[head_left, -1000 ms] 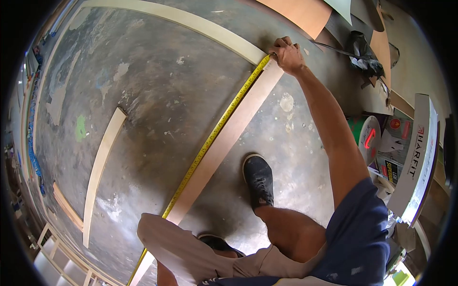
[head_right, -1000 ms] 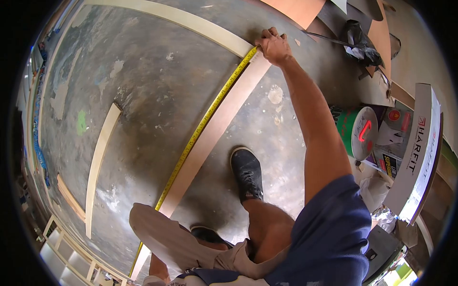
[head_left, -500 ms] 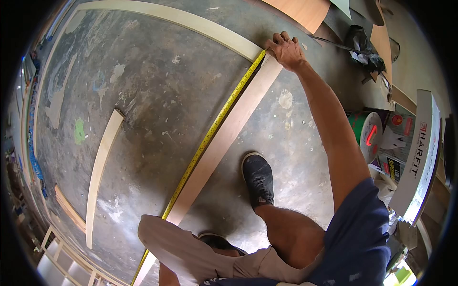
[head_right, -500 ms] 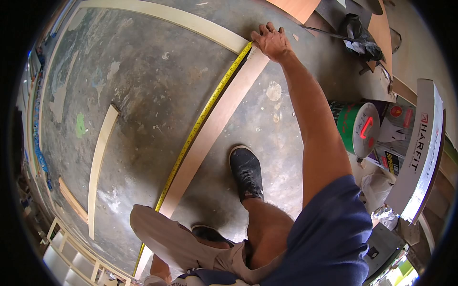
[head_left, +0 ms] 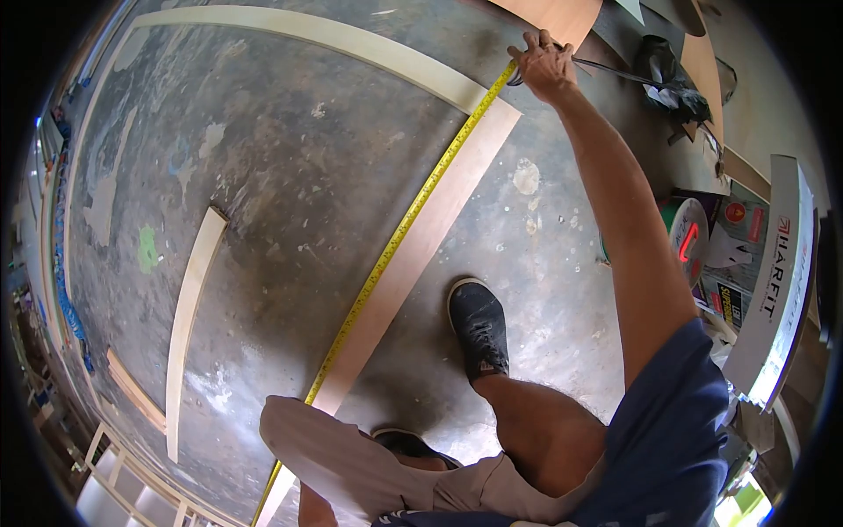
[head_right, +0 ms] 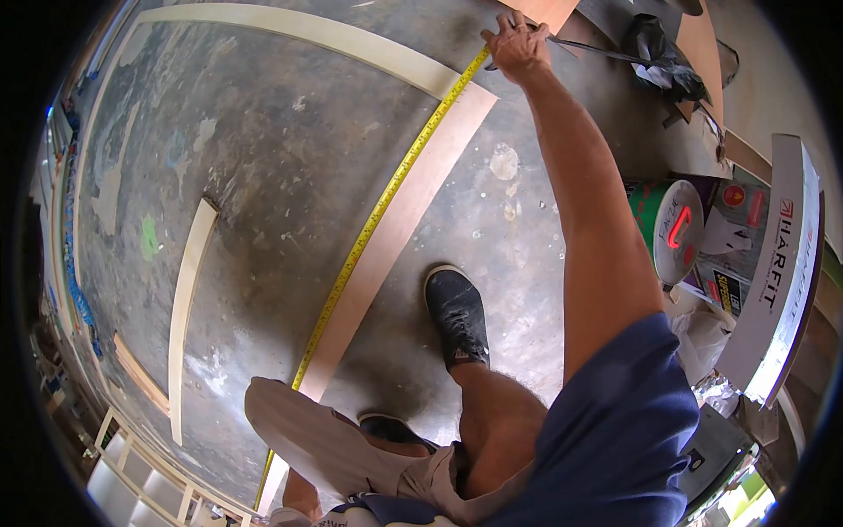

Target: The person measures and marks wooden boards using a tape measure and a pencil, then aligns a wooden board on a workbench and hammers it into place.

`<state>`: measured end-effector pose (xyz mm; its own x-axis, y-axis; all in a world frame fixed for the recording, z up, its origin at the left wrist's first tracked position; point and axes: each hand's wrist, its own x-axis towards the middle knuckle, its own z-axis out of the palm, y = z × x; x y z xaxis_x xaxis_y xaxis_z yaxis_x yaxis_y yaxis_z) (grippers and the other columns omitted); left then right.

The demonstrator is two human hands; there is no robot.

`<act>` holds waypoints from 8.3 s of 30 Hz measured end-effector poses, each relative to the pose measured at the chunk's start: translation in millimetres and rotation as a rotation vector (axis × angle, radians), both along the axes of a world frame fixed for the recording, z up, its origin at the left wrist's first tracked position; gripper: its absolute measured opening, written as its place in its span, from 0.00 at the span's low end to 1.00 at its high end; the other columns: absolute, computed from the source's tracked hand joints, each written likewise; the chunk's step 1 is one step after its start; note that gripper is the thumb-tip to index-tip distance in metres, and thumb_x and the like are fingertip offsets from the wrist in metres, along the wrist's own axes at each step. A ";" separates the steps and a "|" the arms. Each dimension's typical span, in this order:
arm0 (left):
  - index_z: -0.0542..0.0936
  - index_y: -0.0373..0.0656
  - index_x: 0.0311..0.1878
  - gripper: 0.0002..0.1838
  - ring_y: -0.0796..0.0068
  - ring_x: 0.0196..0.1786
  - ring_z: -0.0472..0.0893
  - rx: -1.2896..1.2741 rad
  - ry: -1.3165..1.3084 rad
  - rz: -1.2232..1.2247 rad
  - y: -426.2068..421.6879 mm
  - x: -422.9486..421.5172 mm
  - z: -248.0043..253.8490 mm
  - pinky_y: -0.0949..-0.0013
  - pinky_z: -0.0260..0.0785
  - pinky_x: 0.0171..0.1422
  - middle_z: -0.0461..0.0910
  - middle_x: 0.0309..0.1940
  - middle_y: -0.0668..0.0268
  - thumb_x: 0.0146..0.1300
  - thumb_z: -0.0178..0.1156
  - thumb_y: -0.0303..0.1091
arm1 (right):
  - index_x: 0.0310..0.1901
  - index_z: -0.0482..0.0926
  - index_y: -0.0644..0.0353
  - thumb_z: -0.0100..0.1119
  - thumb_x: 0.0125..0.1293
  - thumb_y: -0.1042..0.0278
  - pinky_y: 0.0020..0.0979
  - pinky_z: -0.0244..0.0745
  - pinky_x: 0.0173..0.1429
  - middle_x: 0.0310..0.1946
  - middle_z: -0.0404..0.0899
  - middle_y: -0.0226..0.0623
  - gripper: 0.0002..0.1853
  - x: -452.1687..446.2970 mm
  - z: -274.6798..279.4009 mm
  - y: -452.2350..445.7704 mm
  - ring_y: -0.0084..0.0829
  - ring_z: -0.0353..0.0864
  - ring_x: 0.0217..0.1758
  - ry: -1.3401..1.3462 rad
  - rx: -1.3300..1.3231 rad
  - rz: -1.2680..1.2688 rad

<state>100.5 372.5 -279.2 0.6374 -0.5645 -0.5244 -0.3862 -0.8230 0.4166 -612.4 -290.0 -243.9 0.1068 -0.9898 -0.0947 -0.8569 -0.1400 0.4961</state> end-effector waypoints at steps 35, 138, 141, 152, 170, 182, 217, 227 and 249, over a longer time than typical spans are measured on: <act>0.79 0.46 0.42 0.14 0.64 0.42 0.73 0.035 0.217 0.198 7.2 29.3 3.1 0.58 0.64 0.49 0.74 0.37 0.64 0.58 0.63 0.43 | 0.43 0.86 0.43 0.58 0.65 0.52 0.46 0.75 0.56 0.51 0.72 0.28 0.11 30.5 -21.7 43.4 0.32 0.66 0.63 -0.245 0.043 0.107; 0.80 0.40 0.47 0.15 0.73 0.40 0.77 0.024 0.402 0.330 29.1 52.5 9.1 0.65 0.71 0.46 0.81 0.39 0.65 0.57 0.66 0.35 | 0.48 0.83 0.44 0.58 0.64 0.70 0.57 0.75 0.45 0.49 0.81 0.34 0.13 66.1 -8.9 46.1 0.43 0.67 0.70 -0.120 0.217 0.084; 0.80 0.40 0.47 0.15 0.73 0.39 0.77 0.017 0.405 0.334 30.7 52.5 9.6 0.65 0.71 0.46 0.81 0.39 0.66 0.57 0.66 0.35 | 0.47 0.83 0.45 0.58 0.64 0.70 0.56 0.75 0.45 0.48 0.81 0.34 0.12 64.8 -11.3 46.1 0.44 0.67 0.69 -0.148 0.210 0.098; 0.80 0.39 0.47 0.15 0.74 0.39 0.77 -0.031 0.416 0.342 33.7 51.9 8.4 0.66 0.72 0.45 0.82 0.40 0.66 0.57 0.66 0.34 | 0.44 0.84 0.47 0.57 0.65 0.69 0.56 0.75 0.45 0.46 0.82 0.33 0.09 67.1 -7.6 46.7 0.41 0.70 0.66 -0.132 0.197 0.099; 0.81 0.38 0.48 0.15 0.77 0.40 0.78 -0.037 0.363 0.289 34.2 49.3 7.1 0.71 0.74 0.46 0.83 0.40 0.68 0.58 0.67 0.31 | 0.46 0.83 0.46 0.52 0.68 0.67 0.57 0.75 0.46 0.49 0.81 0.34 0.11 70.3 -5.8 46.1 0.42 0.69 0.66 -0.107 0.214 0.090; 0.80 0.39 0.48 0.13 0.75 0.41 0.78 -0.079 0.444 0.334 39.8 54.2 1.8 0.69 0.74 0.46 0.83 0.40 0.67 0.60 0.64 0.30 | 0.49 0.83 0.46 0.55 0.67 0.68 0.57 0.75 0.47 0.50 0.81 0.34 0.12 70.2 -7.3 45.8 0.43 0.68 0.68 -0.086 0.211 0.098; 0.79 0.42 0.44 0.08 0.54 0.42 0.82 0.056 -0.051 -0.362 25.3 65.2 0.0 0.58 0.74 0.48 0.83 0.37 0.55 0.65 0.58 0.33 | 0.36 0.86 0.54 0.65 0.59 0.63 0.49 0.76 0.56 0.41 0.84 0.39 0.07 62.2 24.5 43.9 0.45 0.78 0.57 -0.376 0.300 0.166; 0.76 0.38 0.39 0.09 0.49 0.41 0.77 -0.034 0.138 -0.546 -65.1 -32.5 220.8 0.58 0.69 0.47 0.78 0.34 0.53 0.69 0.56 0.34 | 0.39 0.85 0.55 0.61 0.59 0.62 0.43 0.78 0.43 0.34 0.85 0.43 0.10 115.7 177.8 140.9 0.46 0.84 0.37 -0.699 1.041 0.371; 0.82 0.46 0.40 0.10 0.50 0.41 0.82 -0.337 0.419 -0.619 -267.7 -321.3 668.4 0.53 0.72 0.46 0.83 0.33 0.55 0.61 0.58 0.40 | 0.41 0.83 0.59 0.59 0.61 0.54 0.45 0.77 0.43 0.31 0.84 0.49 0.17 157.5 726.6 247.5 0.50 0.84 0.35 -0.669 1.178 0.392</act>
<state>-220.7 104.8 389.3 -0.0522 -0.9197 -0.3891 -0.4865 -0.3168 0.8142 -454.8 -42.5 482.7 0.7065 -0.2632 -0.6569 -0.6899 -0.4629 -0.5565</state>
